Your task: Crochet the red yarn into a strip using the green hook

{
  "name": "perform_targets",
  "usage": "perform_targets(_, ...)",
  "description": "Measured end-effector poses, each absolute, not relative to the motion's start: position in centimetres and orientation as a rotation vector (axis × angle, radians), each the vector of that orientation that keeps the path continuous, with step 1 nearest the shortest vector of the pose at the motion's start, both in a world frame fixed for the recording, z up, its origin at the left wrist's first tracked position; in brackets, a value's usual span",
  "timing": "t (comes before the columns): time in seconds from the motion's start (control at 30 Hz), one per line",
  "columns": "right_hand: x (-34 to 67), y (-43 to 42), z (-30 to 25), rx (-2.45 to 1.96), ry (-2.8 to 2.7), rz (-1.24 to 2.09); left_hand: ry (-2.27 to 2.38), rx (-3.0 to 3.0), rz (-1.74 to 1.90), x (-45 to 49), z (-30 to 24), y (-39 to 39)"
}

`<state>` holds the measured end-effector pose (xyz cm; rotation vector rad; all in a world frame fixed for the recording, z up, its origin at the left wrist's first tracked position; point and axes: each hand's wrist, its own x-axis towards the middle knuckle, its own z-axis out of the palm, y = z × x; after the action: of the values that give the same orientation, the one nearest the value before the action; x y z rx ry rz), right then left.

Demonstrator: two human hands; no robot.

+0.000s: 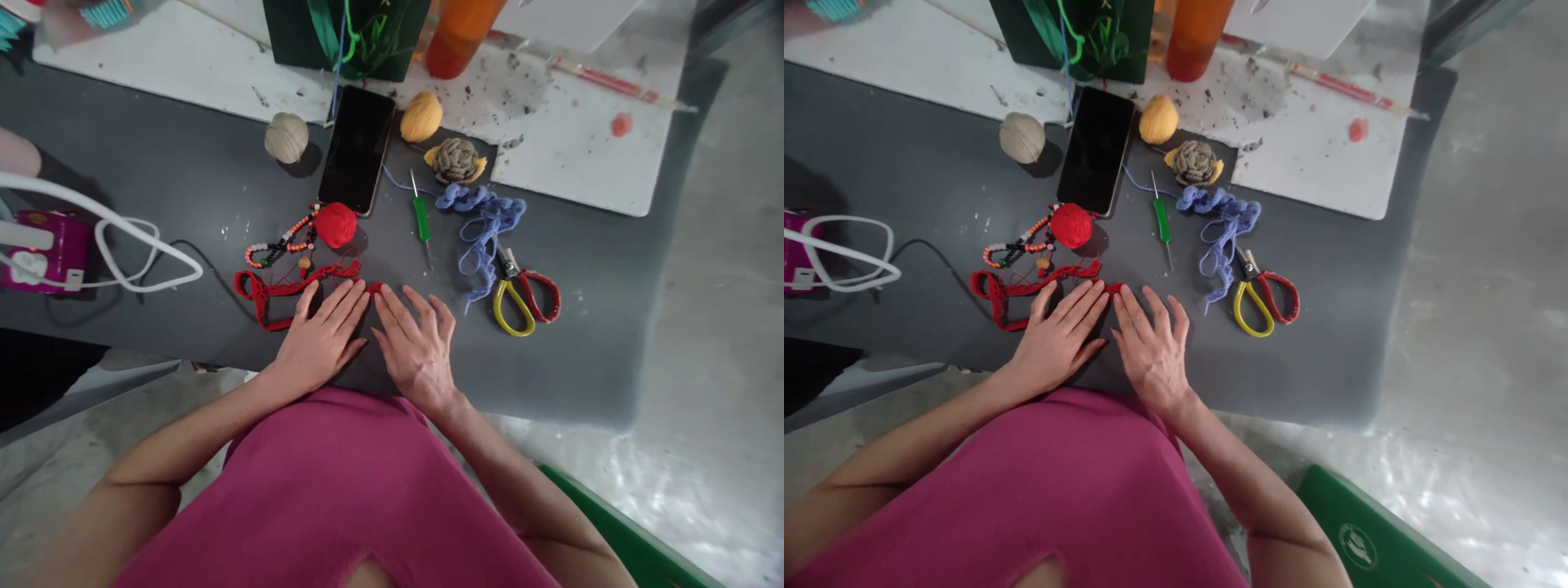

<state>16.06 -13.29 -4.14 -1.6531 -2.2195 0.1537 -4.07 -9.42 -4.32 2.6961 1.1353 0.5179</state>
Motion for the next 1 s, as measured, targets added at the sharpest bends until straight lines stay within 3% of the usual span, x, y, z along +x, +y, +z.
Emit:
perform_targets(0.23, 17.1, -12.2, -4.7, -1.710, -1.824, 0.157, 1.491, 2.430, 1.084, -5.3, -3.6, -9.4)
perform_targets(0.53, 15.7, -9.3, -5.1, -1.791, -1.756, 0.286, 1.617, 2.351, 0.661, -2.8, -4.0, -8.1)
perform_targets(0.77, 16.0, -8.8, -3.2, -1.541, -1.450, 0.786, 1.402, 1.934, 0.666, -2.0, -2.3, -6.0)
perform_targets(1.0, 15.5, -6.6, -1.3, -1.486, -1.542, 0.316, 1.021, 1.016, 0.804, 0.0, -1.0, -3.3)
